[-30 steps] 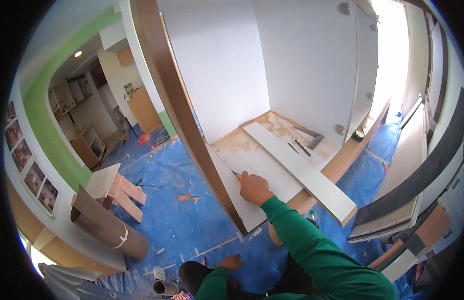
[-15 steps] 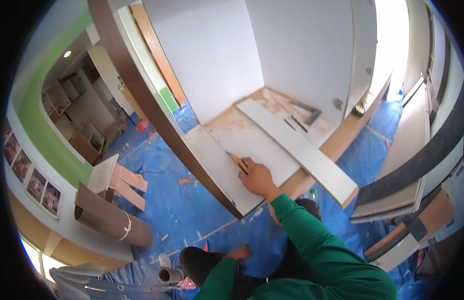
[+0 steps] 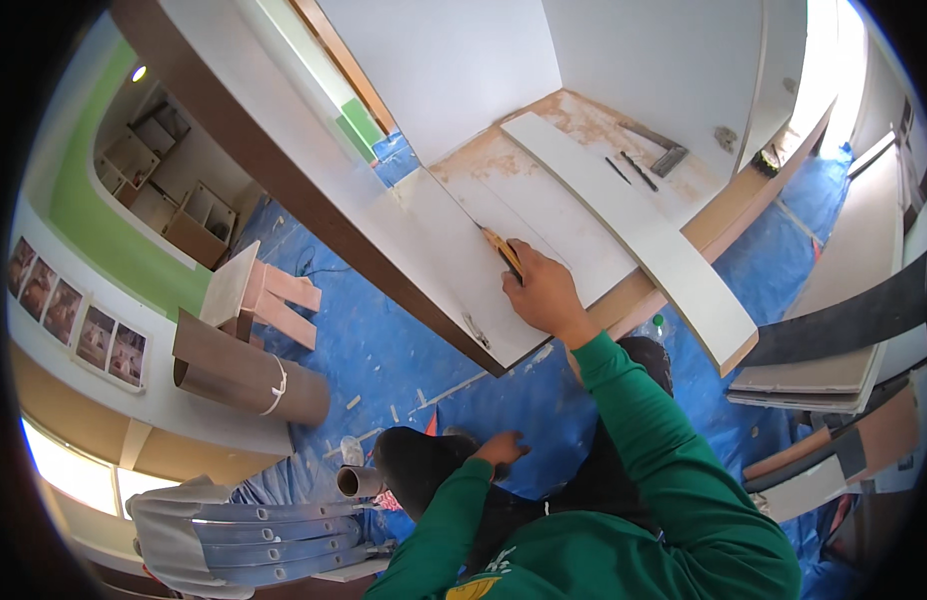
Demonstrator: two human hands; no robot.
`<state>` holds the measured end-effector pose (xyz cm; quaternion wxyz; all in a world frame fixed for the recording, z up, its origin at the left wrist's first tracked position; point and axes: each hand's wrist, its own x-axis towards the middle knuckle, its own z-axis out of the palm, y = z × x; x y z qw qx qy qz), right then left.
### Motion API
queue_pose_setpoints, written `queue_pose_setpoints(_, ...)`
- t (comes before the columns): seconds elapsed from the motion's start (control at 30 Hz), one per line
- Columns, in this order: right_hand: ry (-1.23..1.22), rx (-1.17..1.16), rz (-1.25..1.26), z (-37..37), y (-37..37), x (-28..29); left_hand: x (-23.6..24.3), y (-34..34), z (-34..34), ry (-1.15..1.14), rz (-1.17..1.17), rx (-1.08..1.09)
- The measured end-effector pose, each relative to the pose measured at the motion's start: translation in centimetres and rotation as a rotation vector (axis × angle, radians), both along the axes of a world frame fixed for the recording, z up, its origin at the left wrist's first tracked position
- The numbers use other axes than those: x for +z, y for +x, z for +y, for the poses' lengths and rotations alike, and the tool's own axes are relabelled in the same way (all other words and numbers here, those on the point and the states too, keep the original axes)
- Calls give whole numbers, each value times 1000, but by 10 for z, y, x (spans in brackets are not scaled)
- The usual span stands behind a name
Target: The person sits on a blue protective sheet and uses a utility knife to score and cut a long strip of laminate flooring. They repeatedly score the material along a straight line and snap off sections, working on a single piece of flooring throughout the clip.
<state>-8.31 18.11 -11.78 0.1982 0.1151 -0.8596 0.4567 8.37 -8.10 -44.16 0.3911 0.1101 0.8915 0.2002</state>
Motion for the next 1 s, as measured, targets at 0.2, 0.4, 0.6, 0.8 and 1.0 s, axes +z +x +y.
queue_pose_setpoints(0.2,10,9,-24,1,1,4,-11,-1,-1,31,-28,46)
queue_pose_setpoints(0.4,-34,12,-26,4,0,6,-14,2,0,44,40,6)
queue_pose_setpoints(0.6,-41,27,-85,7,-1,7,-9,7,1,38,58,20)
queue_pose_setpoints(0.8,-51,60,-69,-2,3,16,-24,38,10,350,94,-530)
queue_pose_setpoints(1.0,-49,25,-60,8,-2,5,9,102,73,314,-275,-295)
